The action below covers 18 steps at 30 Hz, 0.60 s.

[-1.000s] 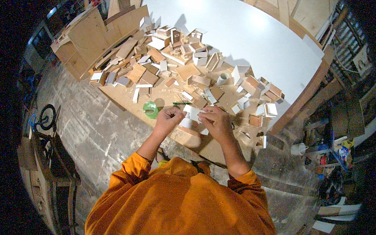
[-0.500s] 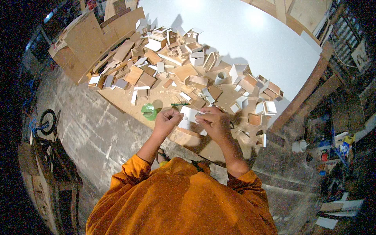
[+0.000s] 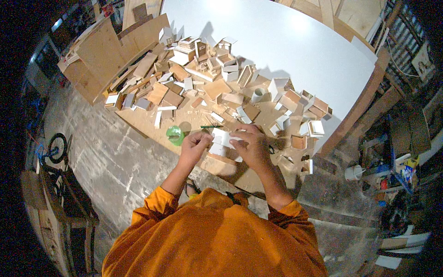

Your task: The person assembles small wooden model components on a workbench by picking up pieces, applying glue from a bottle, and pressing them together by hand.

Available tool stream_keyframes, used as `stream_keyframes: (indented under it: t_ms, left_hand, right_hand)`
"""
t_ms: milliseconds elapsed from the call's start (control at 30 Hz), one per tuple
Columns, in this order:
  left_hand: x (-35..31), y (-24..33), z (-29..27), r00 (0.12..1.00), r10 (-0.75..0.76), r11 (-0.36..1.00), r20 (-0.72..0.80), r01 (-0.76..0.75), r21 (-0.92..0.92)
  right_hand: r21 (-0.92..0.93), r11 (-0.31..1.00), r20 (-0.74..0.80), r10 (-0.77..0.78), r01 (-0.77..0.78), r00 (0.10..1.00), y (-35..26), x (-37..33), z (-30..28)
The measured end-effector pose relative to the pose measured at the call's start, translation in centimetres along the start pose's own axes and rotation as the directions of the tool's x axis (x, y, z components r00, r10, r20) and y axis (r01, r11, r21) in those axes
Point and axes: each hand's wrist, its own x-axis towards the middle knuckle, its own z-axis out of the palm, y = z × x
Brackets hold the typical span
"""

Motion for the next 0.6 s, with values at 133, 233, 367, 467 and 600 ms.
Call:
stream_keyframes:
  t_ms: [133,233,367,467,600]
  left_hand:
    - [-1.3,-0.8,-1.6,0.999,-0.008,1.0,-0.041,0.008,0.019]
    - [-3.6,-1.5,-2.9,0.996,-0.046,0.999,-0.075,0.047,0.021]
    - [-7.6,-3.7,-4.3,0.99,-0.128,0.991,-0.066,0.129,0.018]
    - [-10.5,-5.7,-5.3,0.956,-0.291,0.957,-0.037,0.291,-0.018]
    - [-13.5,-8.2,-5.7,0.94,-0.341,0.94,-0.026,0.342,0.022]
  right_hand:
    - [0.108,0.985,-0.094,0.145,-0.134,0.985,2.5,0.4,-0.4]
    - [0.177,0.938,-0.082,0.315,-0.297,0.945,4.8,0.3,-1.1]
    - [0.206,0.877,-0.015,0.446,-0.434,0.895,9.5,-0.6,0.1]
    - [0.164,0.9,0.032,0.405,-0.405,0.914,11.4,-0.6,1.3]
    - [0.101,0.904,0.11,0.405,-0.416,0.908,11.5,0.9,3.2]
